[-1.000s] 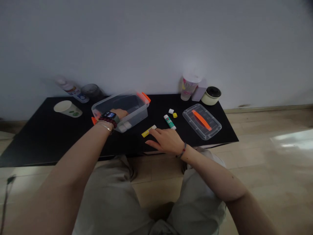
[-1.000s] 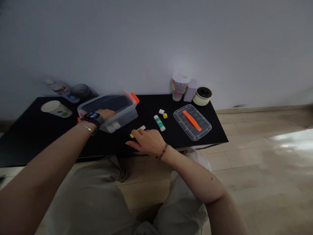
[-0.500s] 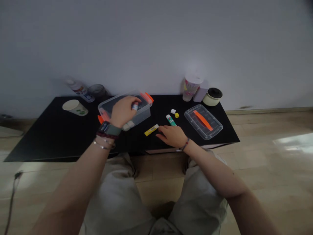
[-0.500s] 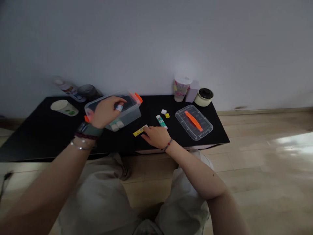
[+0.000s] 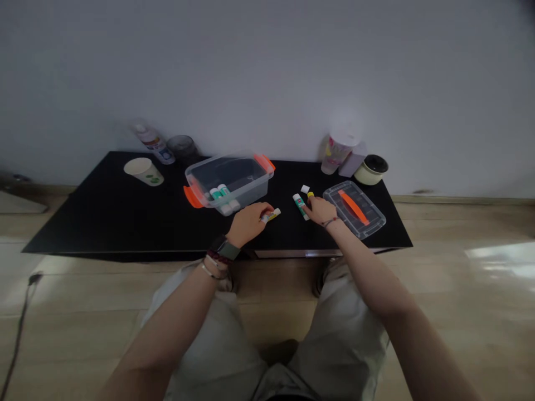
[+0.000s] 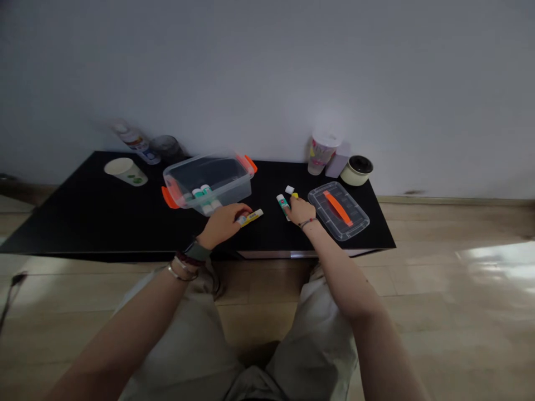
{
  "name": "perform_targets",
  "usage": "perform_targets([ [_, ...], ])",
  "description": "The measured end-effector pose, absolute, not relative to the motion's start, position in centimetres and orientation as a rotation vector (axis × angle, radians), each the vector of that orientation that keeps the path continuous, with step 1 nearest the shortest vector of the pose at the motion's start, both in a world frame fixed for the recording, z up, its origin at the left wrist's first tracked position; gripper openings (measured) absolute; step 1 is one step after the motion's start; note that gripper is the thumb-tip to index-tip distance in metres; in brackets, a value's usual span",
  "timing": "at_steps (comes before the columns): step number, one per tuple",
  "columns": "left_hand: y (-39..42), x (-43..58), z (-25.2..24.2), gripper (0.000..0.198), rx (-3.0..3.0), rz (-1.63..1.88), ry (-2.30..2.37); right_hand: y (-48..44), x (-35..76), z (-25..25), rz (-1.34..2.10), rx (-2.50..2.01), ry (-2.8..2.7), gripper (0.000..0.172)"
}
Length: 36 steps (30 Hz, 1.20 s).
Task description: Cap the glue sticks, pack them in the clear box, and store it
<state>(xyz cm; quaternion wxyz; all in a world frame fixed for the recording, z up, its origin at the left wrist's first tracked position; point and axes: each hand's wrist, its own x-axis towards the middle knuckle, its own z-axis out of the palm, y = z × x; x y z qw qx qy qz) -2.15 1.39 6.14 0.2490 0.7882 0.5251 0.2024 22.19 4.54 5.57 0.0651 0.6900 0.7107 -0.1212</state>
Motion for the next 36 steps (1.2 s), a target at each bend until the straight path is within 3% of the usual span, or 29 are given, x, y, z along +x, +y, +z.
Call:
perform_targets([
  [9, 1.1, -2.2, 6.6, 0.024, 2.123, 0.432, 1.511, 4.9, 21.0, 3.9, -0.443, 2.054, 2.036, 0.047],
  [18, 2.1, -1.9, 4.8, 0.029, 1.957, 0.472, 1.413, 5.0, 20.1, 4.1, -0.550, 2.148, 2.072, 0.037],
  [24, 3.1, -1.0, 3.0, 0.040, 1.530, 0.625, 1.330, 4.4, 19.3, 4.4, -1.399, 2.173, 2.198, 0.021],
  [30, 3.1, -0.4, 3.5, 0.048, 1.193, 0.683, 1.159, 2.3, 18.5, 4.4, -2.015, 1.707, 2.324, 0.022],
  [33, 2.4, -0.2, 4.3, 0.046, 1.075, 0.741, 1.086, 2.3, 18.9, 4.8, -2.013, 1.504, 2.416, 0.026],
  [36, 1.4, -0.1, 5.2, 0.040, 0.982, 0.763, 1.043, 4.0, 20.5, 5.0, -1.489, 1.793, 2.605, 0.032],
])
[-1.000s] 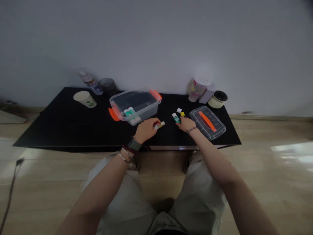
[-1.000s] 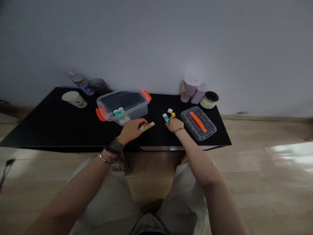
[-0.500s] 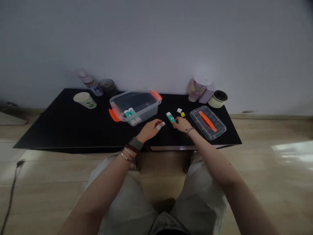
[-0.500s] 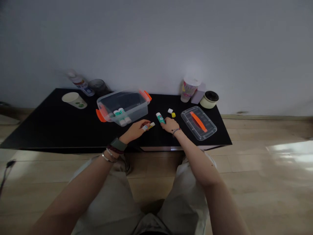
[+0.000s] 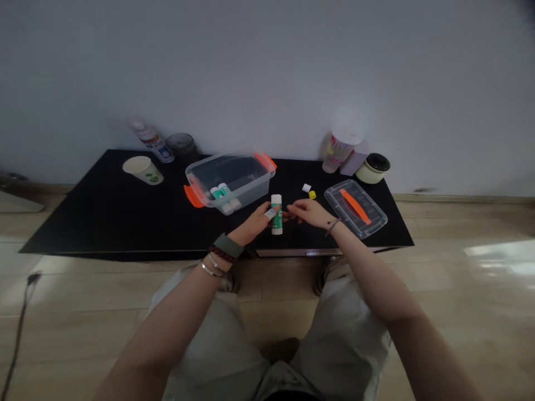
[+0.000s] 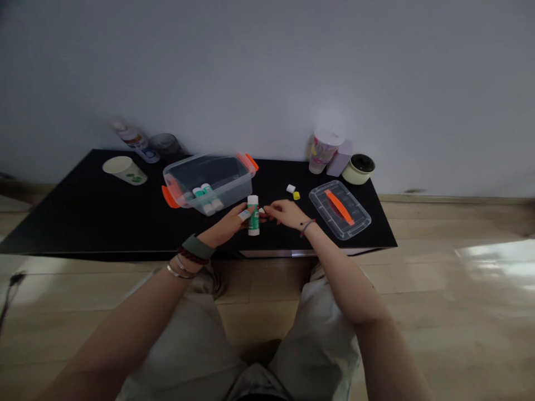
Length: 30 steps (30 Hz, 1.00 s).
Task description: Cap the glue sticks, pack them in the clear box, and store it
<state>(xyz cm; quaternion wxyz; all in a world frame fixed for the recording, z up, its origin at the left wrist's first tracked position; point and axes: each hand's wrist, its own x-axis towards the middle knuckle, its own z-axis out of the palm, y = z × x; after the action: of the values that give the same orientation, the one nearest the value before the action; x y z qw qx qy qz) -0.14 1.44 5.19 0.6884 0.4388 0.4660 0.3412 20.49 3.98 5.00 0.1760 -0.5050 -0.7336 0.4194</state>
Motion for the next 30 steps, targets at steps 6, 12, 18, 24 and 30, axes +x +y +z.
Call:
perform_targets([
  [6, 0.4, -0.2, 6.1, 0.029, 0.874, 0.784, 1.041, 8.2, 23.7, 2.7, 0.140, -1.999, -2.114, 0.025],
  [12, 0.8, -0.6, 6.0, 0.037, 1.022, 0.839, 1.103, 10.0, 23.2, 0.3, -0.047, -2.016, -2.184, 0.048],
  [18, 0.8, -1.0, 6.3, 0.038, 1.065, 0.839, 1.134, 11.2, 21.6, -0.6, -0.095, -1.949, -2.334, 0.044],
  [24, 0.8, -1.4, 6.9, 0.034, 1.084, 0.814, 1.120, 10.9, 18.9, -0.5, -0.089, -1.857, -2.452, 0.042],
  [30, 0.5, -1.7, 7.3, 0.035, 1.085, 0.832, 1.113, 10.7, 21.0, 1.0, -0.074, -1.960, -2.271, 0.041],
])
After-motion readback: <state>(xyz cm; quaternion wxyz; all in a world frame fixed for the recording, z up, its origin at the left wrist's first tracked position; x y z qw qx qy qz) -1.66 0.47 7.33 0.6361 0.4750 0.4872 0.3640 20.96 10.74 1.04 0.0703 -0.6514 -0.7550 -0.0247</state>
